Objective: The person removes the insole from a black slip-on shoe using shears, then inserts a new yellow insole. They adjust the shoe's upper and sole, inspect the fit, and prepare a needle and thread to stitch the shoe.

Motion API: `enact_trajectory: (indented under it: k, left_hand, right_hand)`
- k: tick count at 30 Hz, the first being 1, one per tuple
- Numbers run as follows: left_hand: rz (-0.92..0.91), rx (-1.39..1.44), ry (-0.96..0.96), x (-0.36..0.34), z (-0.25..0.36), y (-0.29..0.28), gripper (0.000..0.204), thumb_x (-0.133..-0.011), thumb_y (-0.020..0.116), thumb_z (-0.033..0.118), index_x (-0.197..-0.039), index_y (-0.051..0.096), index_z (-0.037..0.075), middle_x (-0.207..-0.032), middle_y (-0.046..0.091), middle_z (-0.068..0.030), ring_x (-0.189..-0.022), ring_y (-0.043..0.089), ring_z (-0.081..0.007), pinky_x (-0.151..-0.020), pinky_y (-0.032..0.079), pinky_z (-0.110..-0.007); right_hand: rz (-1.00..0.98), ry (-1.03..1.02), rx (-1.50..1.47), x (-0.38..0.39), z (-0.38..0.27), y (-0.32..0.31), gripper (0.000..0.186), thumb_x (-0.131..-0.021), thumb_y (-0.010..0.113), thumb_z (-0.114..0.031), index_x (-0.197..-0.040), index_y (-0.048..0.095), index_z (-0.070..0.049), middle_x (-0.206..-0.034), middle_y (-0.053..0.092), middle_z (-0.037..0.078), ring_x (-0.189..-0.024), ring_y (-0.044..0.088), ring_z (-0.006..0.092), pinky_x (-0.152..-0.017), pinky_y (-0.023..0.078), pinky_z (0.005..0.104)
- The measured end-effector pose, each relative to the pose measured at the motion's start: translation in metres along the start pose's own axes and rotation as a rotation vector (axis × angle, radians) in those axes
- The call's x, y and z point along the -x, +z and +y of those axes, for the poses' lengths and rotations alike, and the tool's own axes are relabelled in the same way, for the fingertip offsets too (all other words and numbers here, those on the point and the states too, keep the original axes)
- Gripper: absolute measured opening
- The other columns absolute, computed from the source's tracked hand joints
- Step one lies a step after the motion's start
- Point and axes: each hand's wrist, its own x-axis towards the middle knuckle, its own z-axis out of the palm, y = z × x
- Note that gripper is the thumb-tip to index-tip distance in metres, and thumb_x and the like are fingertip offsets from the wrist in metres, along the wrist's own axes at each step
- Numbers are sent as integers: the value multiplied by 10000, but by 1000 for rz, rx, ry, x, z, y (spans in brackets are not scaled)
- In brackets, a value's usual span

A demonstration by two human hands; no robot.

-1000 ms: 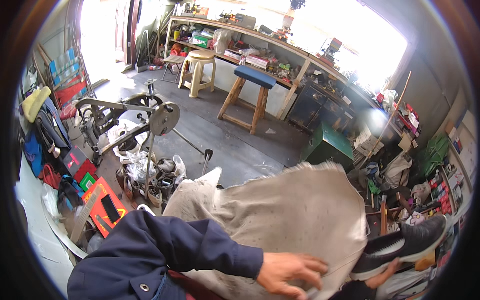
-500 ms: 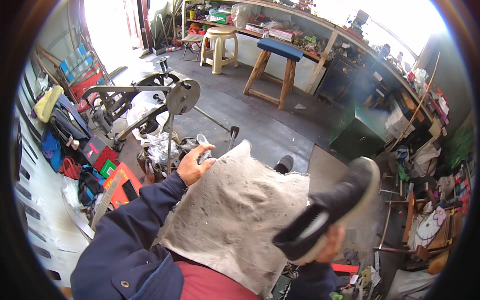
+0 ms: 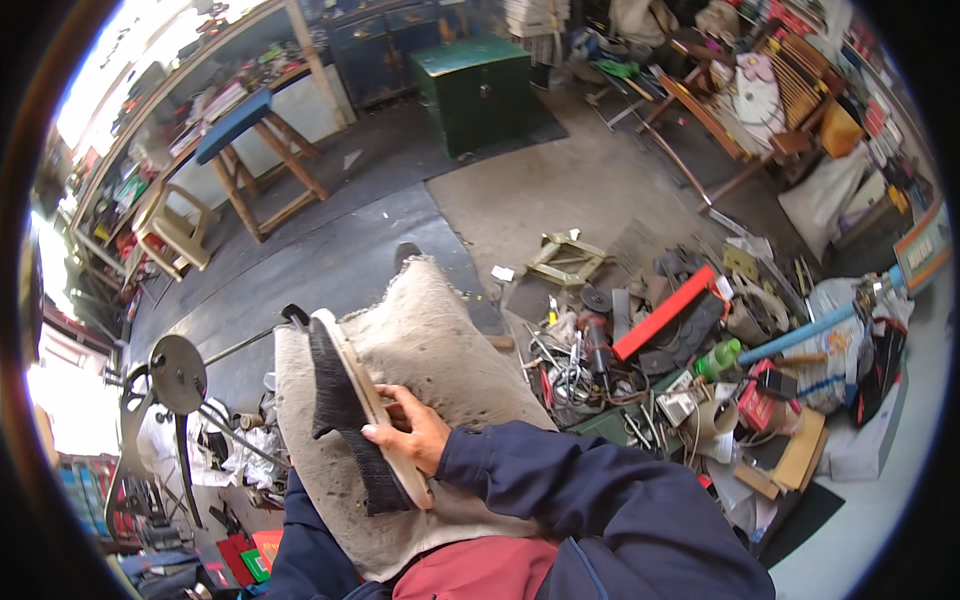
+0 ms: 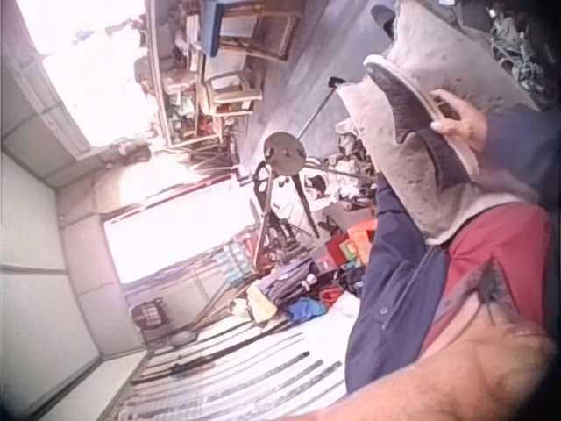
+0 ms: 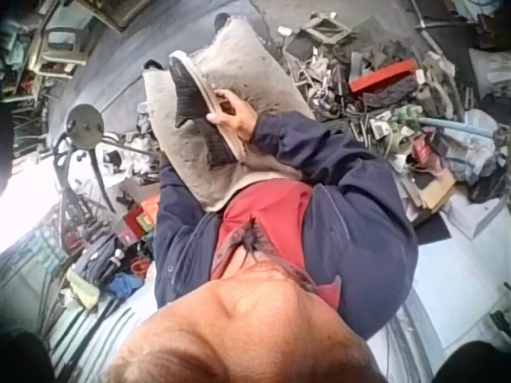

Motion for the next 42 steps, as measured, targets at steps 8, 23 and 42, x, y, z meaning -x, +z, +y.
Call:
enact_trajectory:
  k: [8, 23, 42]
  left_hand:
    - [364, -656, 98, 66, -10, -102, 460, -1123, 426, 319, -1340, 604, -45, -1205, 703, -147, -1125, 650, -240, -989, 502, -346]
    - [642, -652, 257, 150, 139, -66, 202, -1033, 595, 99, -1214, 574, 11, -1097, 603, -70, -1021, 560, -131, -884, 463, -292]
    - [115, -68, 3, 136, 186, 138, 450, -1011, 621, 199, -1362, 528, -67, -1261, 658, -161, -1126, 648, -220, -1011, 496, -343]
  right_hand:
    - [-57, 59, -91, -4, -1, 0, 821, -952, 750, -305, -1551, 280, 1, -1410, 525, 197, -1299, 534, 249, -1109, 427, 386]
    - [-24, -109, 144, -18, 3, 3, 813, -931, 734, -393, -1532, 338, -16, -1384, 567, 301, -1269, 597, 374, -1090, 456, 435]
    - [-26, -256, 258, -14, 4, 5, 780, -944, 695, -390, -1522, 340, -5, -1299, 595, 323, -1253, 589, 454, -1063, 465, 443]
